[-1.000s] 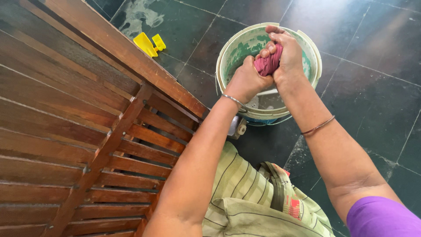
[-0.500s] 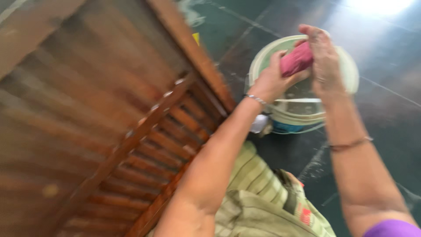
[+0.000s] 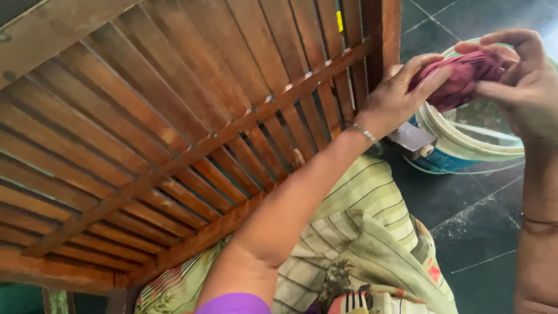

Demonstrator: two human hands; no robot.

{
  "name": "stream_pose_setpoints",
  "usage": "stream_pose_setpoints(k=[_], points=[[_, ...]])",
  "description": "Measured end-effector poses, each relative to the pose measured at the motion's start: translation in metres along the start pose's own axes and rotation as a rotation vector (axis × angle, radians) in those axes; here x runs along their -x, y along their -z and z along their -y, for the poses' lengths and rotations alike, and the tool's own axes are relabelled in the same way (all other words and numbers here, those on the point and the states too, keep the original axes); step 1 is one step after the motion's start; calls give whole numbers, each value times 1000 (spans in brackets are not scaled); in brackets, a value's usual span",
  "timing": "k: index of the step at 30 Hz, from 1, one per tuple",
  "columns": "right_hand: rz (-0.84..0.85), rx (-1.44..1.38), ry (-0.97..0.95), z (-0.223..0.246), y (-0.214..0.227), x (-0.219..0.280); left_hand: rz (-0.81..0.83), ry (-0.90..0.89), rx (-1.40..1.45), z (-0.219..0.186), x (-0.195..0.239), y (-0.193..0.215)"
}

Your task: The person scrubs a wooden slatted bench using a toothbrush, then dips a cloth into a bucket of water and wipes the bench clean.

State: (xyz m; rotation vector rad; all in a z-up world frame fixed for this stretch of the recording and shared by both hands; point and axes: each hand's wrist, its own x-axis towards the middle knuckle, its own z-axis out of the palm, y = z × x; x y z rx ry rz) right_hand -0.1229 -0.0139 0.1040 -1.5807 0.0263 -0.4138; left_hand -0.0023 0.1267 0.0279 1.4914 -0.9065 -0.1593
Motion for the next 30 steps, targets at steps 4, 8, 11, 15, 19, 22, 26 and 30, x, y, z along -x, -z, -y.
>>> stream_pose_setpoints(k=[4,8,11,15,19,22,26,30], points=[[-6,334,-50,7,-46,5,-133,-222,-641,-29,38,39],[164,112,-96,16,-63,5,-184,-49,-492,-64,56,92],[74,354,-82,18,-69,6,-287,-98,-518,-89,74,129],[1,882,-44,11,-81,9,-356,-2,-313,-115,96,165],[163,479,-281,7,-95,1,-376,-33,-207,-146,117,197],[251,849,-75,10,-98,0,-270,-279,-910,-164,140,224],[265,338,-239,17,-100,-2,-260,-218,-1239,-163,164,253],[150,560,-143,20,-96,2,-218,-171,-1372,-147,176,269]])
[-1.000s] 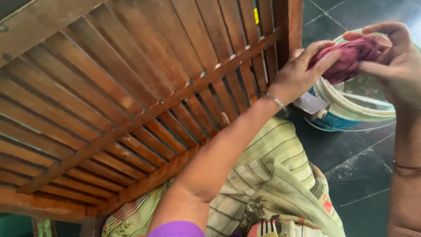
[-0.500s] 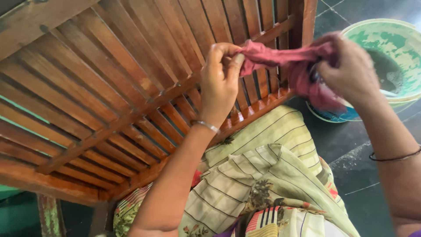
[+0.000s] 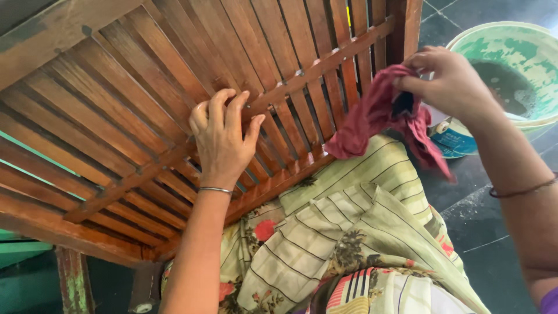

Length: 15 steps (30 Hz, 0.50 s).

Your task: The person scrubs a wooden slatted bench using a toothbrush, then dips a cloth into a bucket of water and wipes the bench clean.

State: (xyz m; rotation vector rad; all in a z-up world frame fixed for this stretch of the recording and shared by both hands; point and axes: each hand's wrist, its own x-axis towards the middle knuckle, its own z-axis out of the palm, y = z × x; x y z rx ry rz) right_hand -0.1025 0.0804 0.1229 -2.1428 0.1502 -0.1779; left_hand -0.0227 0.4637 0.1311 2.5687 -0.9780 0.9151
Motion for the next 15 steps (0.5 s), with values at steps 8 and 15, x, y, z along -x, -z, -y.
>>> stream_pose_setpoints(k=[8,15], points=[[-427,-712,158,-22,9,-5,-70,-118,-124,23,13,-22],[-515,-461,466,-32,-63,-10,-148,-181,-211,19,20,-30]])
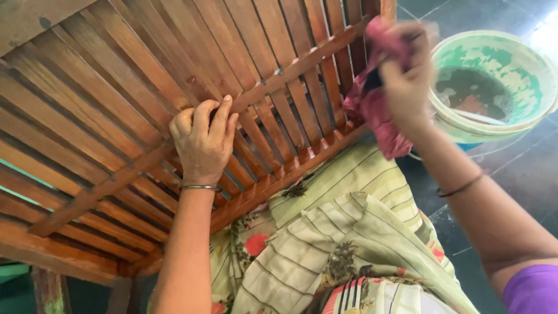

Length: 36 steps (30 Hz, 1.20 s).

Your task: The person scrubs a wooden slatted bench using a toothbrush, then dips a cloth into a bucket of water and wipes the bench clean.

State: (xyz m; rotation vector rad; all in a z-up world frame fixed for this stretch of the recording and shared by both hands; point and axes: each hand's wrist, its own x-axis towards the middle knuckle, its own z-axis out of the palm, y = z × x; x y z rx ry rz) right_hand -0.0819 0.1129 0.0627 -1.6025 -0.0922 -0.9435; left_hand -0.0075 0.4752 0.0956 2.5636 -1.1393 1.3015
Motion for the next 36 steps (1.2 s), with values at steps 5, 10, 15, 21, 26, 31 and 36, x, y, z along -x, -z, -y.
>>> stream_pose_setpoints(k=[5,10,15,21,26,31,36], points=[[157,354,250,-22,-36,24,-37,42,66,-2,-3,-4],[175,670,310,-29,-45,36,-140,105,101,-10,-10,-6],[59,583,282,-32,-50,28,-161,192,137,-19,-9,-5],[-26,570,83,-31,-61,10,-197,213,100,-19,-12,-13],[-8,560,-7,-23,-57,7,-206,231,85,-17,-13,-16],[162,813,-449,-5,-51,7,-206,220,95,-16,-12,-15],[174,760,268,34,-15,8,-201,218,82,-17,-9,-18]])
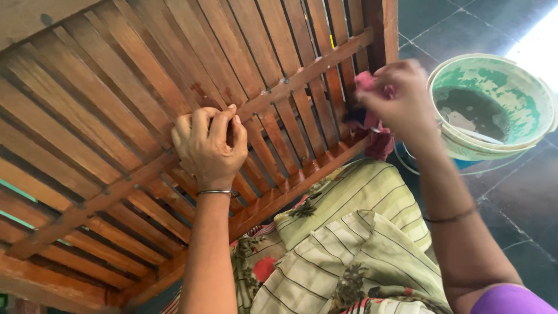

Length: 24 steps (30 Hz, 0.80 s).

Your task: The person scrubs a wooden slatted bench using a toothbrush, then dips a cloth into a bucket of water and wipes the bench clean.

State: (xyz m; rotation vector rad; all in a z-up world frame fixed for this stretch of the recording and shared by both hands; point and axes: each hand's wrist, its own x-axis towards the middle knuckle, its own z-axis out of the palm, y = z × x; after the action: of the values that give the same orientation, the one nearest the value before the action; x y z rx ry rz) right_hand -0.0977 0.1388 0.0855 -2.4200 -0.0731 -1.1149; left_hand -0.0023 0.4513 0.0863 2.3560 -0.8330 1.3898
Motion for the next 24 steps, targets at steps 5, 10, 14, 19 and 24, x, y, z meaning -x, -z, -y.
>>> stream_pose_setpoints(k=[5,10,14,19,24], points=[[-202,-919,-477,4,78,11,-18,-9,-5,1,-3,2],[-116,-692,-557,5,68,18,4,12,0,-3,-3,4],[-97,-352,-256,5,-11,15,-26,-3,-13,-5,-2,5],[-158,-410,-541,-4,-69,10,-6,16,-8,-5,-3,4],[-236,-239,-225,-8,-81,12,-11,25,-15,-3,2,-1]])
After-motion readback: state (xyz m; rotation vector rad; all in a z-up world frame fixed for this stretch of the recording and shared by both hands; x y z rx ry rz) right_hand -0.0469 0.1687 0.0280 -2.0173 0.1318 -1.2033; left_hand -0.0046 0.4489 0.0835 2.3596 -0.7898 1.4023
